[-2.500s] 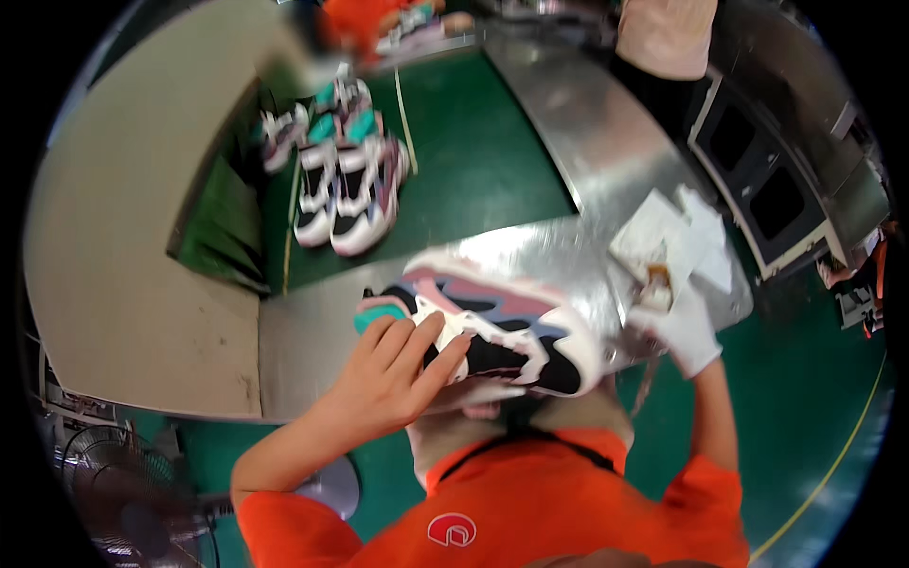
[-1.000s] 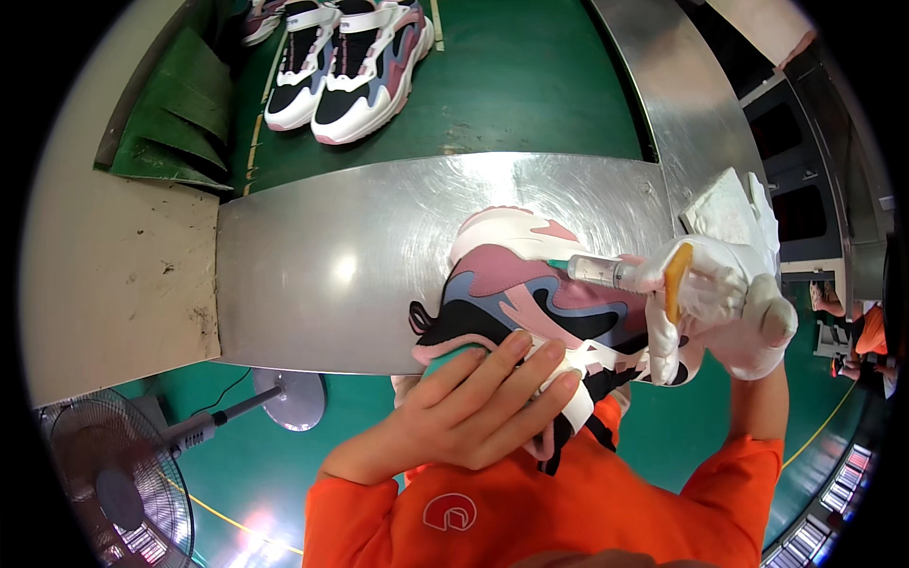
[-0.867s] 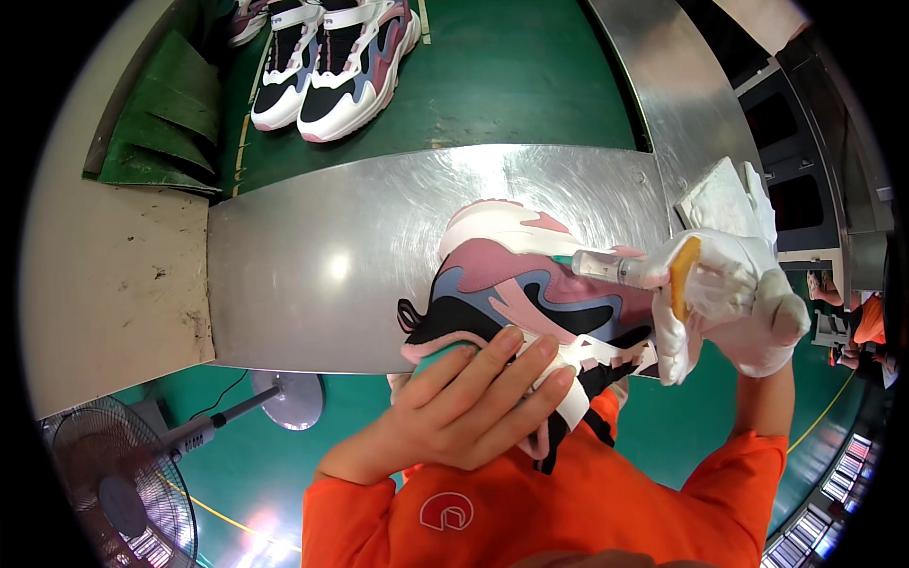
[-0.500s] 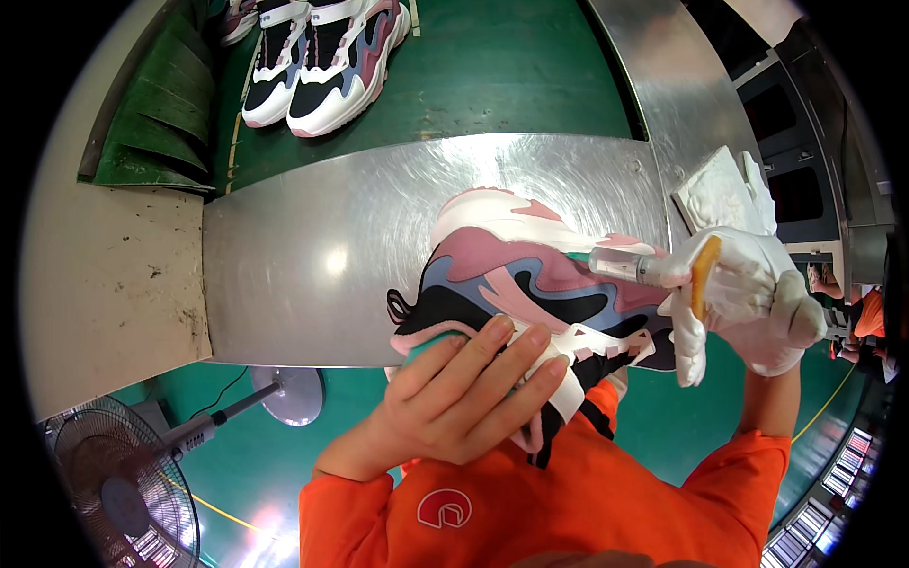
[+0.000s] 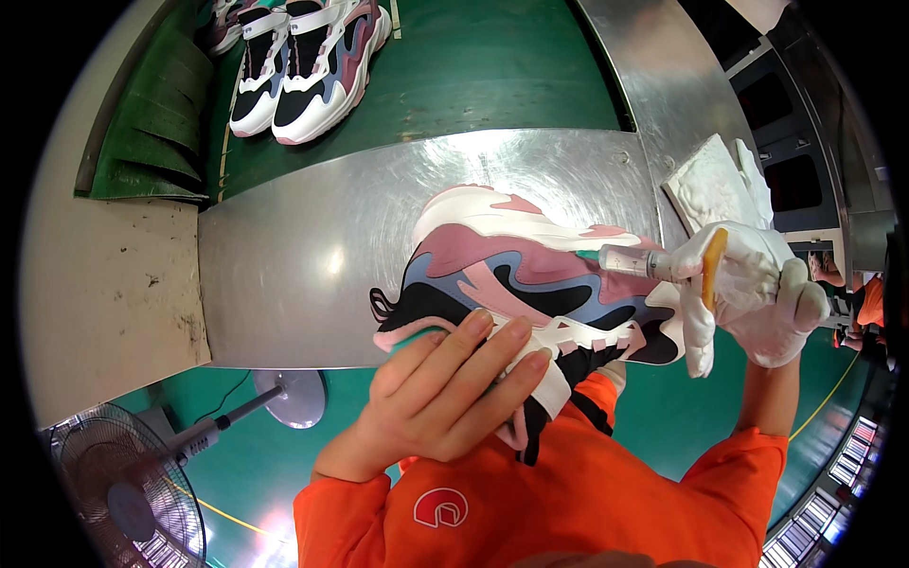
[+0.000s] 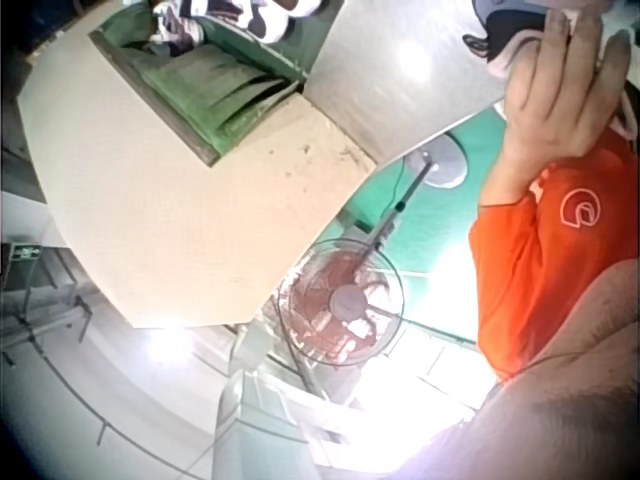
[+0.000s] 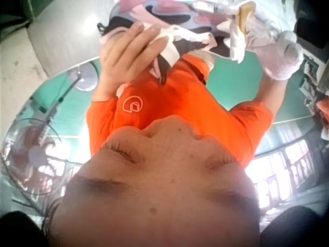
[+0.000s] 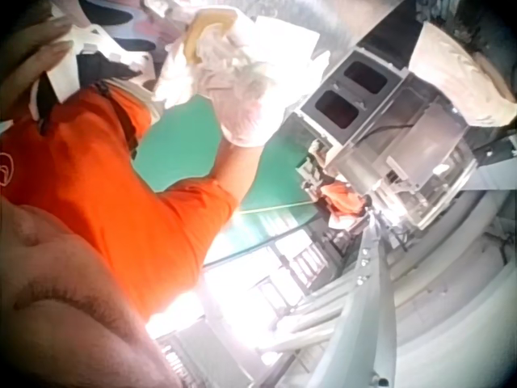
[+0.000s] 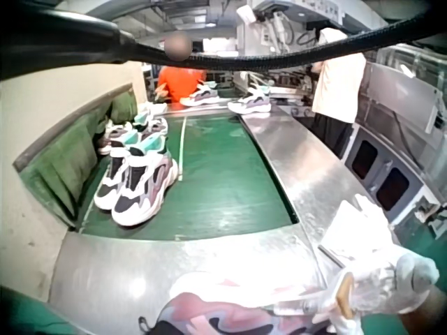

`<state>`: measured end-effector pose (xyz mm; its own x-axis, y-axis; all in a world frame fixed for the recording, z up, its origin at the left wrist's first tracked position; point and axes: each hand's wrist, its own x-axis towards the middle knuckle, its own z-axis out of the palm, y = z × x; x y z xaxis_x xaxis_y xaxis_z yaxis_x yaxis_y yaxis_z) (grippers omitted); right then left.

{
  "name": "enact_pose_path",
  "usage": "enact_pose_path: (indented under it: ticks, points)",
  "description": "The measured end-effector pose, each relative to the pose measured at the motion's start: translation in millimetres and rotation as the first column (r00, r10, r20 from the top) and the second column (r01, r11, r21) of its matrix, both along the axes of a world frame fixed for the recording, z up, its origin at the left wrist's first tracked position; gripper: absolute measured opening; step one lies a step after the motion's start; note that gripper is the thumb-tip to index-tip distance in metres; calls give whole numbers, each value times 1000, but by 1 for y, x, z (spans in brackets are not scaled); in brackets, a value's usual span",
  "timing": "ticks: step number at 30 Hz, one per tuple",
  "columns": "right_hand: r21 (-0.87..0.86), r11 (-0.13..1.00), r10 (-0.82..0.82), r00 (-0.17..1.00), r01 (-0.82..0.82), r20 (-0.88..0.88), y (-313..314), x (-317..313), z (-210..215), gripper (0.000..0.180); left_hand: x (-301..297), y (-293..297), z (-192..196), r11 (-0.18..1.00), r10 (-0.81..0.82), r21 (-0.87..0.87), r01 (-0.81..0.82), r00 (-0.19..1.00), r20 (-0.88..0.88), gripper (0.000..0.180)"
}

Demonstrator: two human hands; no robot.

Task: The person uses a syringe to apply a clear liquid to the seams of a multi-colored sneaker. They hold the shoe with a teal plastic shoe tree inserted, rotate it to access different areas, and wipe the applied liquid with a white cloth. The person repeats this process on multiple shoes on a metal workbench.

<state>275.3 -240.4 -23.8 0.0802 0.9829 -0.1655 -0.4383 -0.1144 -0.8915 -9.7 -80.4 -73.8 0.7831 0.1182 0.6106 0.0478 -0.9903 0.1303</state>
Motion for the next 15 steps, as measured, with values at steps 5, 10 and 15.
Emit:
enact_pose_path:
  ticks: [5, 10, 15]
  points:
    - [3, 998, -63, 998, 63, -3, -16, 10, -5, 108, 2, 0, 5, 1000, 1, -20, -1, 1000, -13, 20]
    - [7, 996, -94, 996, 94, -2, -29, 13, -9, 111, 4, -1, 8, 999, -6, -54, 5, 1000, -12, 21]
    - [6, 996, -89, 996, 89, 4, -39, 17, -12, 114, 6, -1, 3, 1000, -2, -27, 3, 999, 40, 22]
